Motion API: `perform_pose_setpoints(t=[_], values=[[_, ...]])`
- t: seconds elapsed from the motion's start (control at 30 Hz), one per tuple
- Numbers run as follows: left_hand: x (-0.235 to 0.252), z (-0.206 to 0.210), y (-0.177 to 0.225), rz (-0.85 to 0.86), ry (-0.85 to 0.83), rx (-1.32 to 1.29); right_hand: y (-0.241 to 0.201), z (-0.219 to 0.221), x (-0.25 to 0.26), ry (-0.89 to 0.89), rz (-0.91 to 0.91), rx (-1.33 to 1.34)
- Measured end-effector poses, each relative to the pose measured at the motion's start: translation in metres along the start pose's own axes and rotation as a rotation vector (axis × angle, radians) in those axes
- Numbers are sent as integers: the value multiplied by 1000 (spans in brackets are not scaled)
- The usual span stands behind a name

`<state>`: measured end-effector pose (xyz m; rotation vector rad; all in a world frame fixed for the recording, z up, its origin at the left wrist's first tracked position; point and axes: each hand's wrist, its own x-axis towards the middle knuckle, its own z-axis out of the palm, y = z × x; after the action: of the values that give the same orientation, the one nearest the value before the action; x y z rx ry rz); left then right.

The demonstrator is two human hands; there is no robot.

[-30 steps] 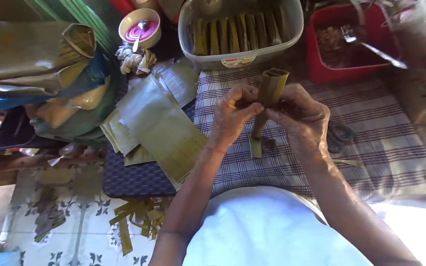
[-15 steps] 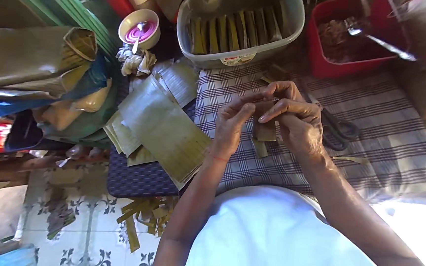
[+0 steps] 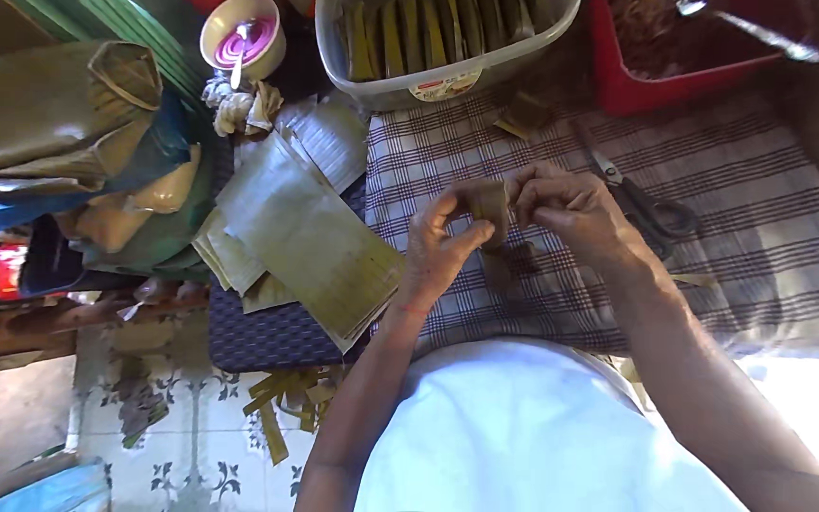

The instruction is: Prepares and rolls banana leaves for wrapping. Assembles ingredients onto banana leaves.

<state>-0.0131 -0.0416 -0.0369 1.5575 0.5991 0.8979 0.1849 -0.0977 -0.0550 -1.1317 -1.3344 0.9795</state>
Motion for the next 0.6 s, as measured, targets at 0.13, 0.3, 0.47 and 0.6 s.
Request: perform_pose_setpoints(t=[0.13, 0.3, 0.47, 0.6], values=[[-28, -30, -2, 6, -233, -154, 7, -10, -5, -236, 94, -283], [-87, -56, -12, -125, -63, 156, 13, 5, -4, -450, 46, -564], [-127, -43, -18, -414, 202, 332, 8, 10, 0, -490, 40, -641], [-135, -47, -8, -497, 139, -74, -3, 7, 0, -463, 3, -593]])
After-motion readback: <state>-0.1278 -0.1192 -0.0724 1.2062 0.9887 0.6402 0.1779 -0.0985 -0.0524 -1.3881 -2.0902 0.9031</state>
